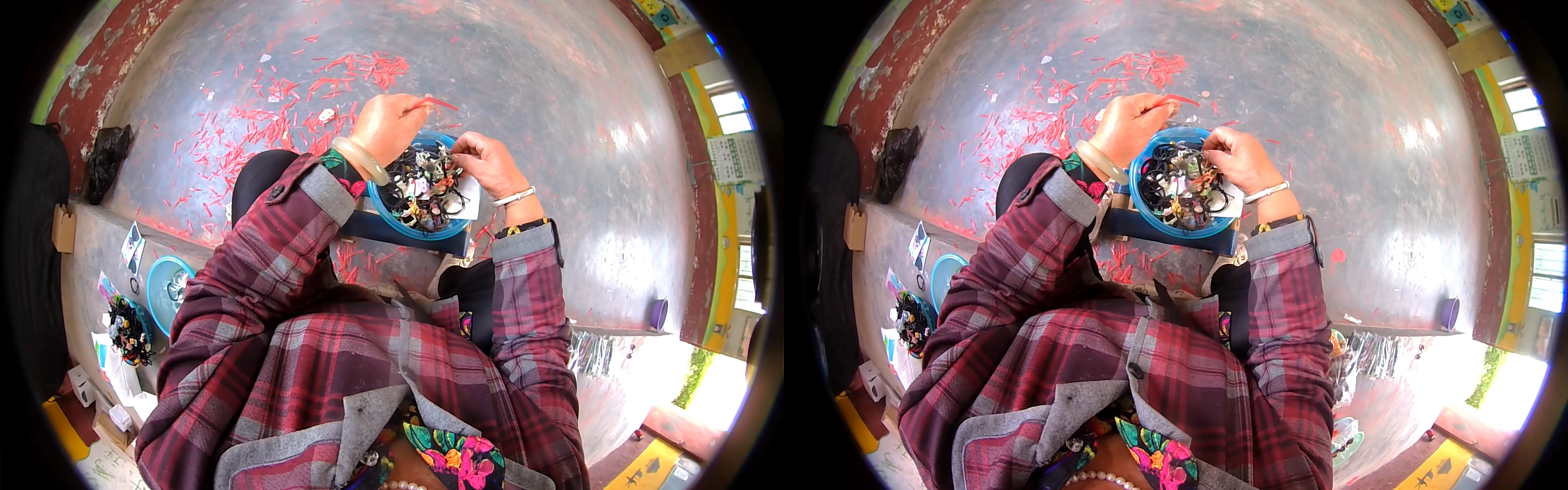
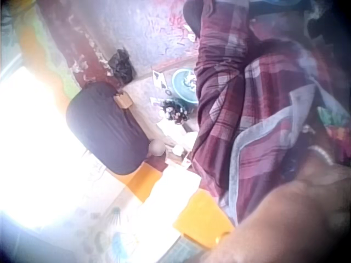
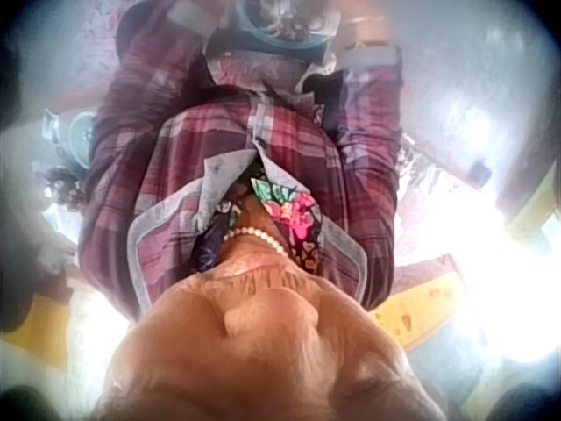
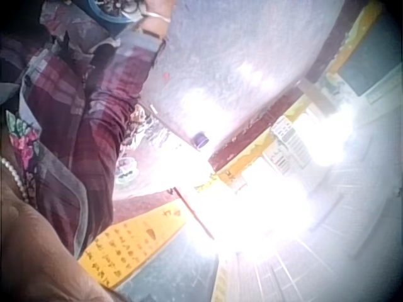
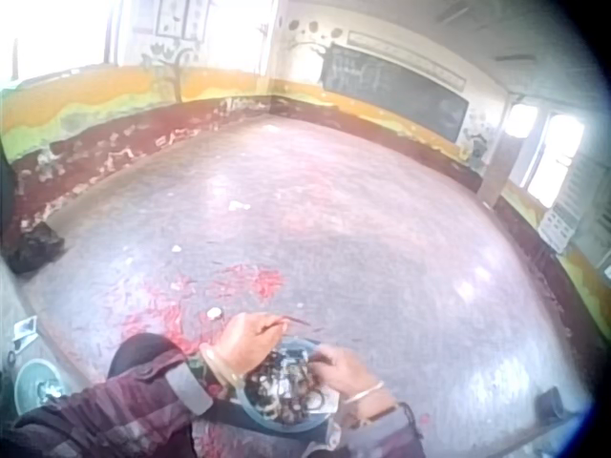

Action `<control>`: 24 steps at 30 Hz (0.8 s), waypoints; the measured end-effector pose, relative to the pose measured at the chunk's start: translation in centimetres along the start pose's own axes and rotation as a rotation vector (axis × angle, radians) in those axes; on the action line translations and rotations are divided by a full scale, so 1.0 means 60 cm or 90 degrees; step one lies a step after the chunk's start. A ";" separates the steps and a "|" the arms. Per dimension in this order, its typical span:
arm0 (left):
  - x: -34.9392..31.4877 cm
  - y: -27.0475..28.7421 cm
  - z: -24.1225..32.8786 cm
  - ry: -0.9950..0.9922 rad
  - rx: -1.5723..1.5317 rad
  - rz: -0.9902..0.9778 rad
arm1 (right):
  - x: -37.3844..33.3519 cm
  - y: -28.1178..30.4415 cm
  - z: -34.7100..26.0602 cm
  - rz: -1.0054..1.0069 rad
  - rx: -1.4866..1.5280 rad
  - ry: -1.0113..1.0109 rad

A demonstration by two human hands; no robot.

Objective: The person sits on the floor and repeatedly picks up small keychains from a blue bowl, places each one into a clear plastic bag, and folds the bag's top edge to close it. The person handles the items one at a time, using both hands to manipulate the bags and keychains.

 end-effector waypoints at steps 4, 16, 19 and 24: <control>0.000 -0.001 -0.006 0.011 -0.025 -0.004 | 0.001 -0.008 0.004 -0.014 0.211 -0.125; -0.001 0.004 0.002 0.003 0.001 0.012 | 0.016 -0.010 0.052 0.134 -0.387 -0.094; 0.001 -0.001 -0.003 -0.010 -0.006 0.008 | 0.022 -0.032 0.047 0.125 -0.339 -0.074; 0.002 -0.011 -0.013 -0.003 -0.024 -0.016 | 0.047 -0.083 0.044 0.108 -0.353 -0.015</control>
Point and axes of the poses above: each hand's wrist, its own x-axis towards the middle knuckle, its own y-axis out of the back of the hand, z = x × y, the point moved 4 cm from there along x, towards the middle knuckle, and after that the axes turned 1 degree about z, right-handed, at the moved point
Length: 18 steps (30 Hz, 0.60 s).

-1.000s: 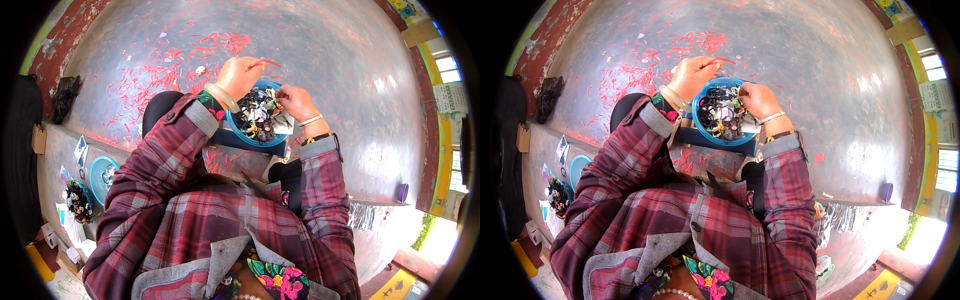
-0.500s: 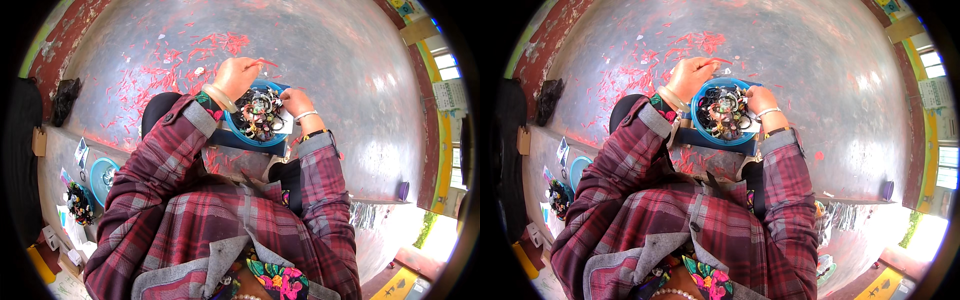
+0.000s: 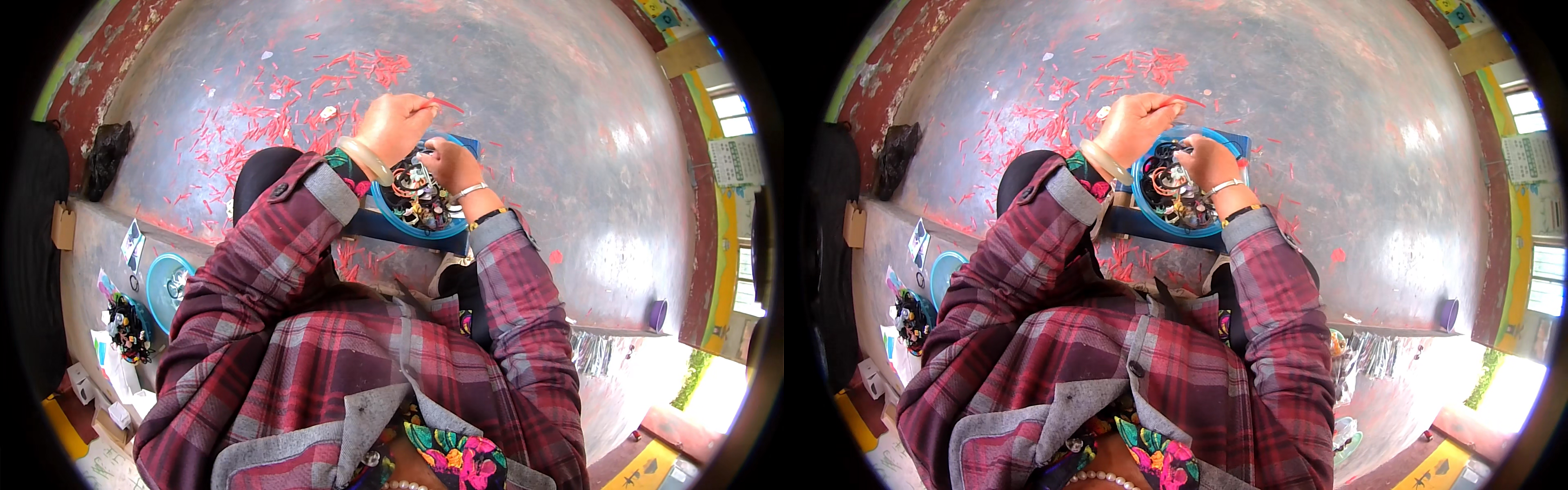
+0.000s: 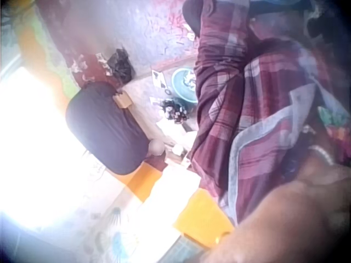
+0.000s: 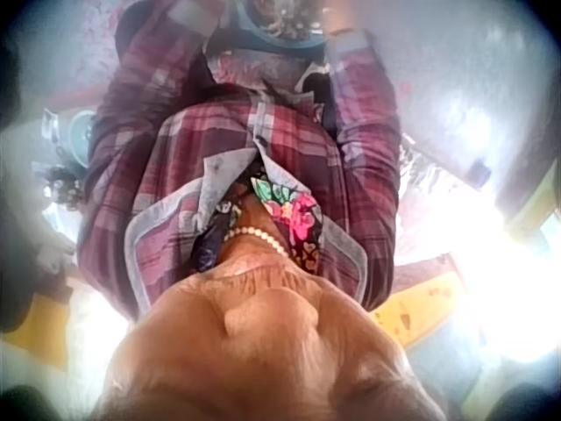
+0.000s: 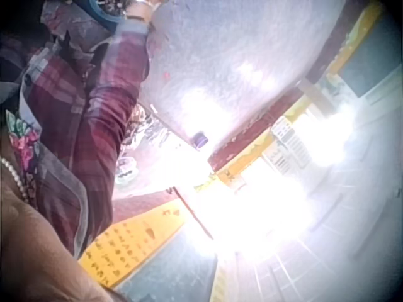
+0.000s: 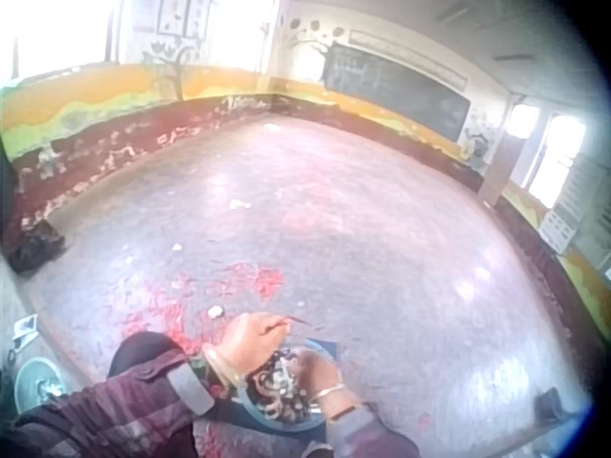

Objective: The person sits on the floor and repeatedly picks up small keychains from a blue bowl, places each one into a clear plastic bag, and folds the bag's top edge to close it. The person handles the items one at a time, using both hands to manipulate the bags and keychains.

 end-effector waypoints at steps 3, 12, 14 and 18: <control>-0.001 0.000 0.010 0.016 0.010 -0.016 | 0.013 -0.037 0.019 -0.012 -0.046 -0.019; -0.001 0.004 0.007 -0.011 0.018 -0.002 | 0.029 -0.046 0.070 -0.132 0.038 0.026; -0.002 0.005 0.005 -0.011 0.017 0.002 | 0.020 -0.009 0.059 -0.146 0.060 -0.032; -0.005 0.010 0.009 -0.009 0.021 0.010 | -0.001 0.045 0.050 -0.089 0.178 -0.034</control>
Point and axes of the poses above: each hand's wrist, its own x-axis towards the middle knuckle, its own y-axis out of the back of the hand, z = x × y, the point moved 4 cm from there along x, towards the middle knuckle, and after that the axes turned 1 degree about z, right-handed, at the moved point
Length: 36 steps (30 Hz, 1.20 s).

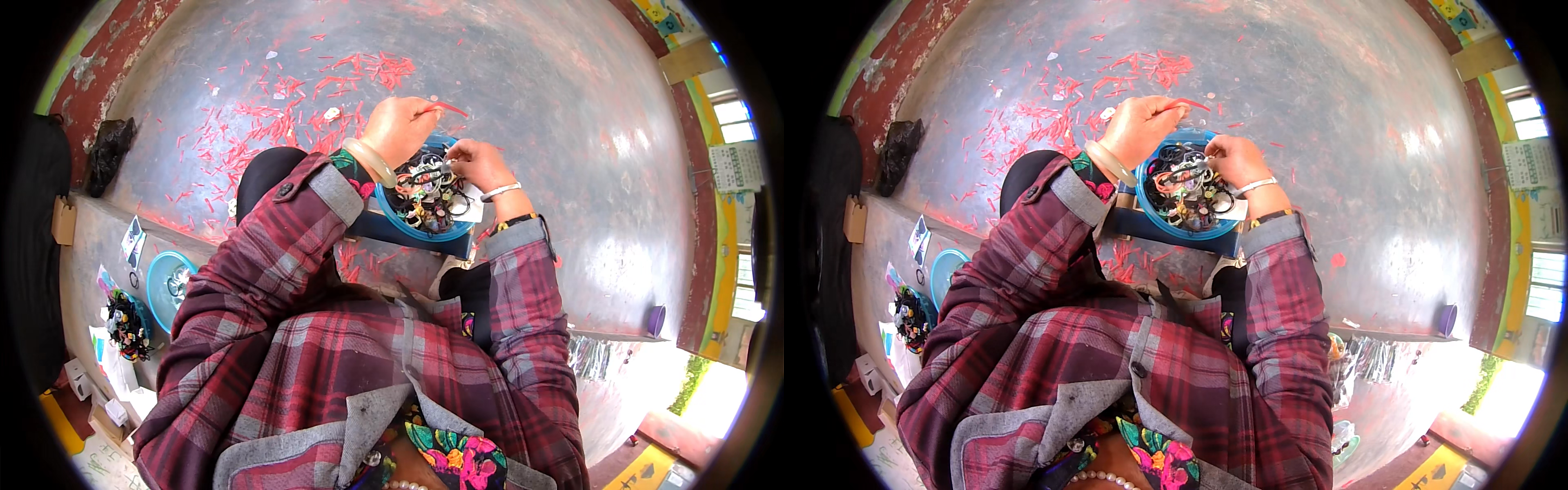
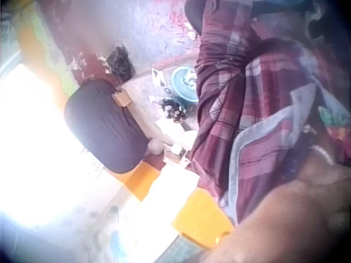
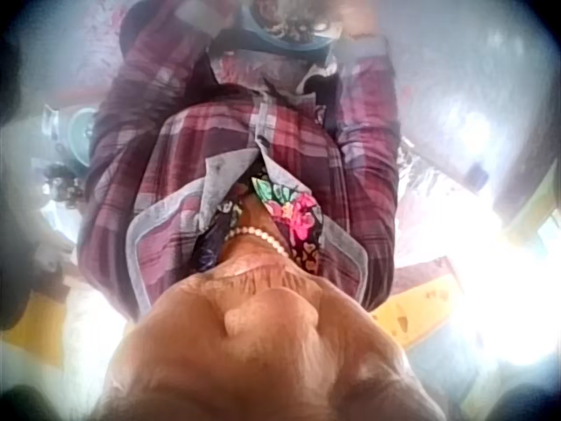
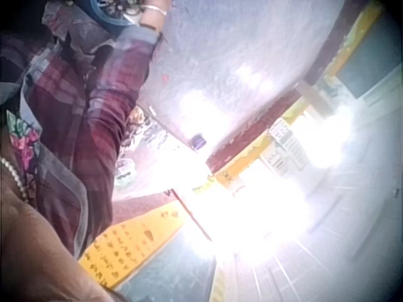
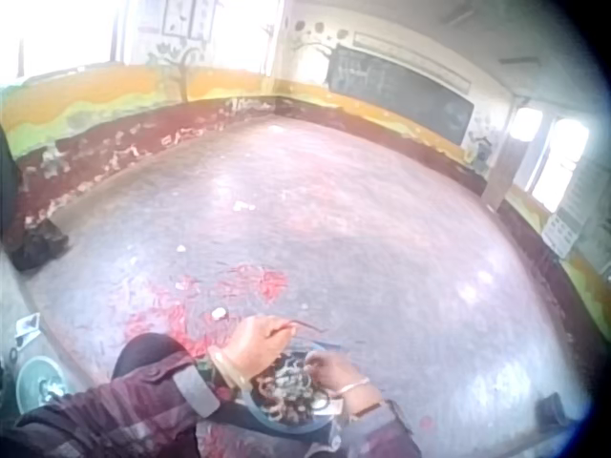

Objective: The person sits on the floor and repeatedly picks up small keychains from a blue bowl, places each one into a clear plastic bag, and folds the bag's top edge to close it. The person handles the items one at a time, using both hands to manipulate the bags and keychains.

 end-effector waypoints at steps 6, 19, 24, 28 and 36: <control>0.003 -0.004 0.001 -0.003 -0.002 -0.006 | -0.033 0.060 -0.034 0.089 0.130 0.065; 0.008 -0.003 -0.014 0.114 -0.110 -0.008 | -0.061 0.099 -0.048 0.005 0.498 0.077; 0.009 -0.006 -0.016 0.118 -0.120 -0.018 | -0.061 0.099 -0.049 0.060 0.531 0.103; 0.007 -0.005 -0.013 0.122 -0.125 -0.022 | -0.063 0.092 -0.065 0.083 0.586 0.096; 0.002 -0.010 -0.003 0.185 -0.215 -0.057 | -0.049 0.056 -0.039 0.021 0.683 -0.065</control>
Point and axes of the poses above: each hand's wrist, its own x-axis towards the middle knuckle, its own y-axis out of the back of the hand, z = x × y, the point moved 4 cm from there along x, towards the middle knuckle, and after that the axes turned 1 degree about z, right-handed, at the moved point
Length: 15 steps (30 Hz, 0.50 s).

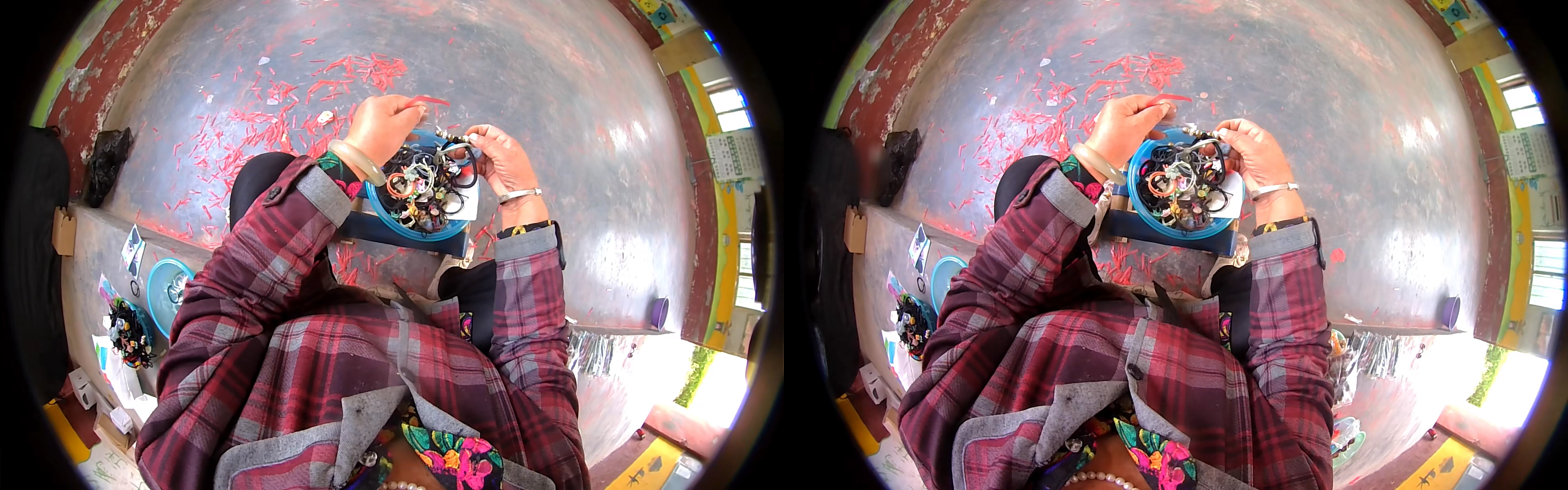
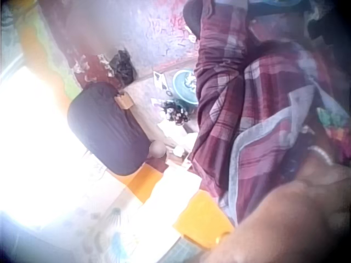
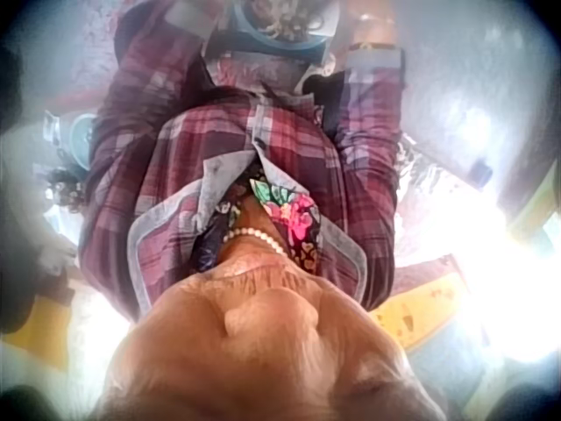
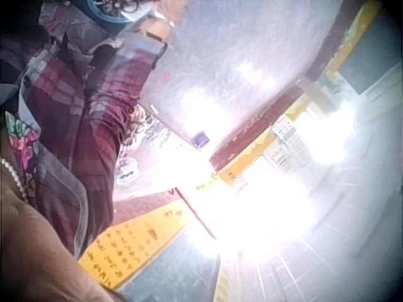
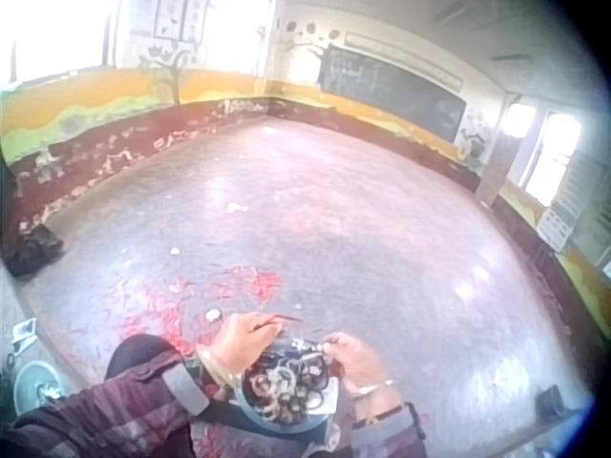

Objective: The person sits on the floor and repeatedly picks up small keychains from a blue bowl, places each one into a clear plastic bag, and folds the bag's top edge to close it. The person handles the items one at a time, using both hands to manipulate the bags and keychains.

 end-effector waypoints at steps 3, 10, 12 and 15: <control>-0.008 -0.004 0.006 0.062 -0.148 -0.034 | 0.004 0.010 0.013 0.040 0.013 -0.019; -0.004 -0.002 -0.017 0.097 -0.331 0.029 | 0.011 0.020 0.027 0.132 0.027 -0.004; -0.007 -0.006 -0.021 0.123 -0.349 0.060 | 0.011 0.016 0.027 0.137 0.056 0.000; -0.008 -0.014 -0.031 0.143 -0.398 0.060 | 0.005 -0.007 0.020 0.136 0.088 0.009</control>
Point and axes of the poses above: each hand's wrist, its own x-axis towards the middle knuckle, its own y-axis out of the back of the hand, z = x × y, the point moved 4 cm from there along x, towards the middle knuckle, and after that the axes turned 1 degree about z, right-handed, at the moved point
